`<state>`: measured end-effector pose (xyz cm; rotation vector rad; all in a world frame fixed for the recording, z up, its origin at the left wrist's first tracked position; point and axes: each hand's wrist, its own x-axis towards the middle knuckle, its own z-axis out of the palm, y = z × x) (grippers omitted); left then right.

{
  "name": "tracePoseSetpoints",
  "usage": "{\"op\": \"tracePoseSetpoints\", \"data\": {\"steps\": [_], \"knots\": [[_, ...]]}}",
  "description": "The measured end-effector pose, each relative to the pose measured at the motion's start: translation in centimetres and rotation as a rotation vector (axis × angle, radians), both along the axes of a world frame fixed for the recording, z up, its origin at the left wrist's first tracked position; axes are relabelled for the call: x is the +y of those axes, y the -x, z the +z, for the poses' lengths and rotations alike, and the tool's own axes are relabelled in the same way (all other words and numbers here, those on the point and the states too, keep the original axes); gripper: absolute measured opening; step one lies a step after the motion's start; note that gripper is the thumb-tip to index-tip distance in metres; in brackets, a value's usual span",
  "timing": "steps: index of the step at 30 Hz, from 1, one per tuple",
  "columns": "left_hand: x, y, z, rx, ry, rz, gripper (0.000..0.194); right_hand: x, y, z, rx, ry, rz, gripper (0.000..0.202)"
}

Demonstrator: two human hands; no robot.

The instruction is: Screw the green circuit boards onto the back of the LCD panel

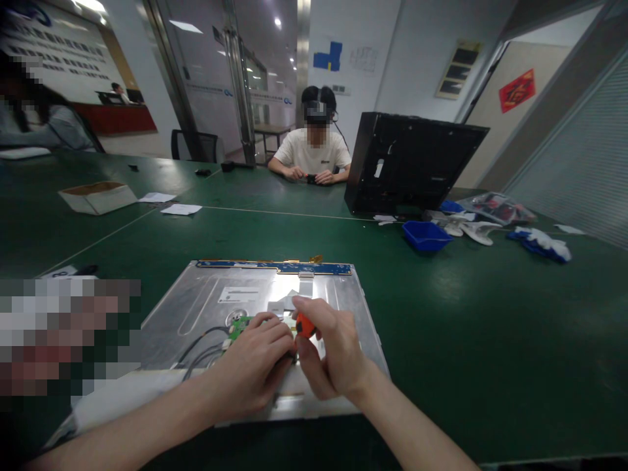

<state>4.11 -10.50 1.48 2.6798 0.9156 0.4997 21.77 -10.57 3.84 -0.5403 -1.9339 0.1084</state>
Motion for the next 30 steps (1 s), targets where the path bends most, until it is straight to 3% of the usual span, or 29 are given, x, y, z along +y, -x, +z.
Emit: {"op": "tracePoseSetpoints", "data": {"steps": [9, 17, 26, 30], "knots": [[-0.06, 0.0, -0.28, -0.023, 0.007, 0.008, 0.014, 0.19, 0.49, -0.12, -0.007, -0.148, -0.147, 0.054], [-0.08, -0.05, -0.26, -0.016, -0.009, 0.011, 0.011, 0.0, 0.11, 0.21, -0.027, -0.051, -0.041, 0.047], [-0.11, -0.01, -0.22, -0.018, 0.003, 0.008, 0.016, 0.35, 0.33, -0.24, 0.015, -0.15, -0.139, 0.055], [-0.08, 0.04, -0.19, -0.02, 0.004, 0.009, 0.013, 0.33, 0.32, 0.02, 0.007, -0.141, -0.117, 0.05]]}}
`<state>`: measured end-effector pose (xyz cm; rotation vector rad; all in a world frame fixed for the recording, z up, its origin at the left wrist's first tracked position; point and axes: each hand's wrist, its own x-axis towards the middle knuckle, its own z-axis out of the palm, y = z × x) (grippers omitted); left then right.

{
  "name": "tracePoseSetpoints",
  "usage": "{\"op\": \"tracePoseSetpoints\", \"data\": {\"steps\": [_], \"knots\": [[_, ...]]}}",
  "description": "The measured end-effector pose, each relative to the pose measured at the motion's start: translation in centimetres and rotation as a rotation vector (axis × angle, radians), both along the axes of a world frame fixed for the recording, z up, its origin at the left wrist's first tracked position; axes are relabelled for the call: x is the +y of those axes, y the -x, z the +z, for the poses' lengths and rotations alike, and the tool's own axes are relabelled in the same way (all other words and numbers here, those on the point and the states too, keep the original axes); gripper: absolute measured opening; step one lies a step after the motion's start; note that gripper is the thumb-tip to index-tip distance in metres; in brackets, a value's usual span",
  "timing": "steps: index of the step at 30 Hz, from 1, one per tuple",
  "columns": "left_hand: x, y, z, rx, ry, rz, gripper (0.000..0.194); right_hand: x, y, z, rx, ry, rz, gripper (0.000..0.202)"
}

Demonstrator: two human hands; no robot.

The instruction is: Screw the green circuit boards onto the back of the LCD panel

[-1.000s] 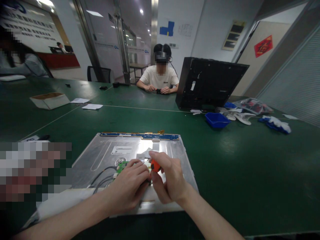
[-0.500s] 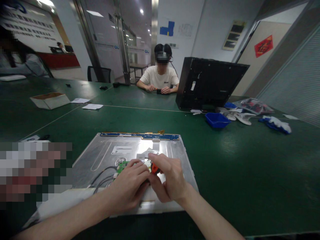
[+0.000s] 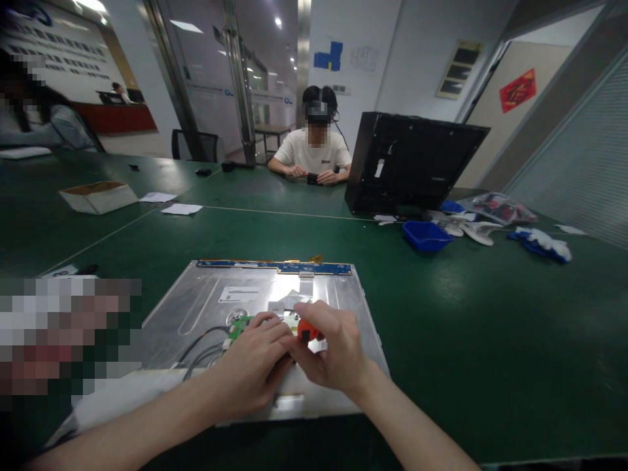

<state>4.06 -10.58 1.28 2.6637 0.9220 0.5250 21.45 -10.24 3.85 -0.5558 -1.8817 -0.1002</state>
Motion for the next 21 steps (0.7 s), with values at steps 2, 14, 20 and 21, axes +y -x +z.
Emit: {"op": "tracePoseSetpoints", "data": {"steps": [2, 14, 20, 21], "knots": [[0.0, -0.01, 0.02, 0.008, 0.0, -0.001, 0.012, -0.06, -0.09, 0.13, -0.006, 0.032, 0.054, 0.047], [0.1, -0.02, -0.18, -0.005, -0.006, -0.001, 0.013, 0.06, -0.02, -0.33, 0.014, -0.009, 0.045, 0.058], [0.08, -0.02, -0.12, -0.01, -0.01, -0.004, 0.012, 0.09, -0.08, -0.26, 0.001, 0.007, 0.089, 0.052], [0.08, -0.02, -0.08, -0.011, -0.013, -0.005, 0.012, 0.02, -0.13, -0.19, -0.004, 0.025, 0.112, 0.05]]}}
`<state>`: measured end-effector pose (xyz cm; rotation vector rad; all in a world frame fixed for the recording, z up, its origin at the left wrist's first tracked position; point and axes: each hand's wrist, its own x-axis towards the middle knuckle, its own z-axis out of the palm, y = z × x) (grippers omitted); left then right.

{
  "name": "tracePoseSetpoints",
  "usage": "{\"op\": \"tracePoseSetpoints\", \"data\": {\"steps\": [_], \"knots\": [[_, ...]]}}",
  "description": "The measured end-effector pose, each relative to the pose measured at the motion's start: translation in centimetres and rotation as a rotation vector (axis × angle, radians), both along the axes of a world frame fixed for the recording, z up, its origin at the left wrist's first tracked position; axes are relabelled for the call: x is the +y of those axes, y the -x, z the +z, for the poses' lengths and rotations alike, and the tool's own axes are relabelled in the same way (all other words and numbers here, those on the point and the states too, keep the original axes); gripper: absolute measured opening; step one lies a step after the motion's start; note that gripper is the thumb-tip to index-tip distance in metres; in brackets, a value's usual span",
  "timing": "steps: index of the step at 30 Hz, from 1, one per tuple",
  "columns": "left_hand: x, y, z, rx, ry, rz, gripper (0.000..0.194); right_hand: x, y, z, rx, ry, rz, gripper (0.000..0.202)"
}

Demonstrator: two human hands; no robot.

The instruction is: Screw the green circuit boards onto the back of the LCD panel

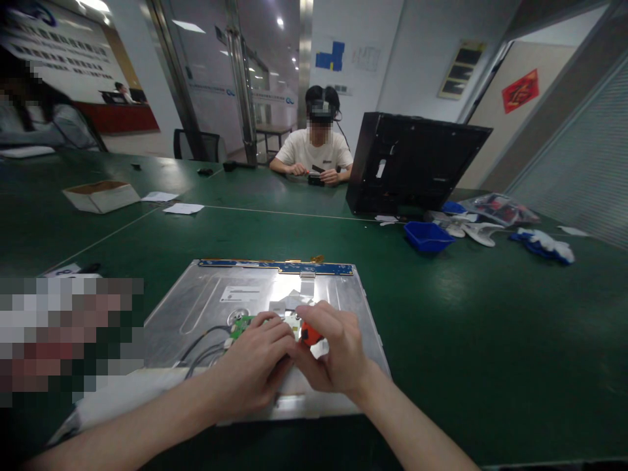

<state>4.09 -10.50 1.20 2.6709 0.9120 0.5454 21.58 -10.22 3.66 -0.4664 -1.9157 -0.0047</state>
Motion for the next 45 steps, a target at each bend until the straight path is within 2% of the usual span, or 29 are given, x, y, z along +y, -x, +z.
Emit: {"op": "tracePoseSetpoints", "data": {"steps": [3, 6, 14, 20, 24, 27, 34, 41, 45], "knots": [[0.01, 0.01, 0.07, -0.007, -0.002, 0.0, 0.011, -0.22, -0.17, 0.18, -0.004, 0.084, 0.068, 0.049], [0.0, 0.01, 0.05, -0.007, 0.006, -0.001, 0.011, -0.29, -0.27, 0.15, 0.003, 0.129, 0.064, 0.053], [0.02, 0.05, -0.19, -0.002, 0.007, -0.003, 0.012, 0.06, 0.04, -0.36, 0.025, -0.015, -0.082, 0.055], [0.03, 0.11, -0.23, 0.003, -0.009, 0.003, 0.01, -0.09, -0.05, 0.22, -0.003, 0.019, -0.01, 0.044], [-0.01, 0.07, -0.09, 0.003, -0.008, 0.004, 0.011, -0.34, -0.21, 0.28, -0.018, 0.095, 0.023, 0.046], [-0.01, 0.03, 0.03, 0.007, -0.006, 0.002, 0.012, -0.32, -0.2, 0.1, 0.002, 0.101, 0.0, 0.049], [0.05, 0.07, 0.07, 0.007, 0.009, -0.003, 0.015, 0.1, 0.06, -0.32, 0.031, -0.016, -0.109, 0.048], [0.0, 0.01, 0.27, 0.023, 0.001, 0.002, 0.013, -0.03, -0.27, -0.16, -0.002, 0.069, -0.027, 0.042], [-0.02, -0.09, 0.32, 0.016, 0.0, 0.01, 0.011, -0.25, -0.43, -0.07, -0.002, 0.148, 0.021, 0.048]]}}
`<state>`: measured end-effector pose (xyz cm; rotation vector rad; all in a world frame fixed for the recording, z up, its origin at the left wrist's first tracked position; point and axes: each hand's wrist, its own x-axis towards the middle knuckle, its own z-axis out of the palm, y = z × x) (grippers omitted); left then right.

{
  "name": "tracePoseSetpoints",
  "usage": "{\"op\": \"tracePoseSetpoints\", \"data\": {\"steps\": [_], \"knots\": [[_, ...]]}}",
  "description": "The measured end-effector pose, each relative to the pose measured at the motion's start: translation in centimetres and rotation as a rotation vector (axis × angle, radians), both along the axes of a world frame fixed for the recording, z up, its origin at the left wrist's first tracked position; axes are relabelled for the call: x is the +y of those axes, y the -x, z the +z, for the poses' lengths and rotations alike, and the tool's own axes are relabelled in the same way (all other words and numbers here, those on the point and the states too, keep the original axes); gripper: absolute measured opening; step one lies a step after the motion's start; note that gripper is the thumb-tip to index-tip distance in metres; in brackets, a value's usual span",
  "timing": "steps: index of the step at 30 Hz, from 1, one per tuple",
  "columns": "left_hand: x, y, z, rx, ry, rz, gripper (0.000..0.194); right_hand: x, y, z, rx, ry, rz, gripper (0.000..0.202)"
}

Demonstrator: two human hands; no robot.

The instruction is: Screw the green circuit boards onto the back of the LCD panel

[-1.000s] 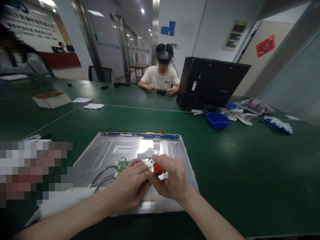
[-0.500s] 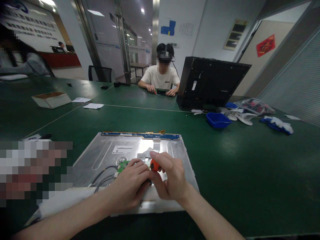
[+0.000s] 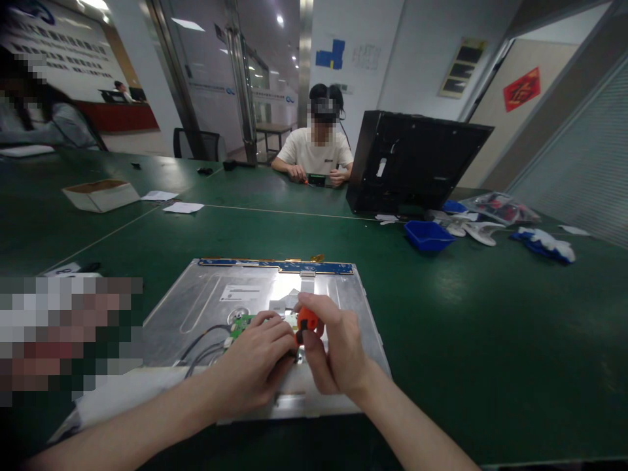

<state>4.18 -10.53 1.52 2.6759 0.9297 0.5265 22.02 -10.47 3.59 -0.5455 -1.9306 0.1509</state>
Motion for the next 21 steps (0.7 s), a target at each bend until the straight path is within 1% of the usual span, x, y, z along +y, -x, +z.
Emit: {"op": "tracePoseSetpoints", "data": {"steps": [6, 10, 16, 21], "knots": [[0.0, 0.0, -0.1, -0.008, 0.01, -0.005, 0.014, -0.1, 0.2, -0.8, 0.085, 0.015, -0.053, 0.054], [0.1, 0.1, -0.2, -0.007, 0.012, -0.013, 0.014, 0.0, 0.5, -0.7, 0.142, -0.027, -0.056, 0.052], [0.1, 0.1, -0.2, -0.002, 0.024, -0.012, 0.014, 0.4, 0.4, -0.1, 0.05, -0.092, -0.055, 0.045], [0.1, 0.1, -0.1, 0.005, 0.012, -0.017, 0.012, 0.0, 0.2, 0.4, -0.004, 0.001, 0.021, 0.046]]}}
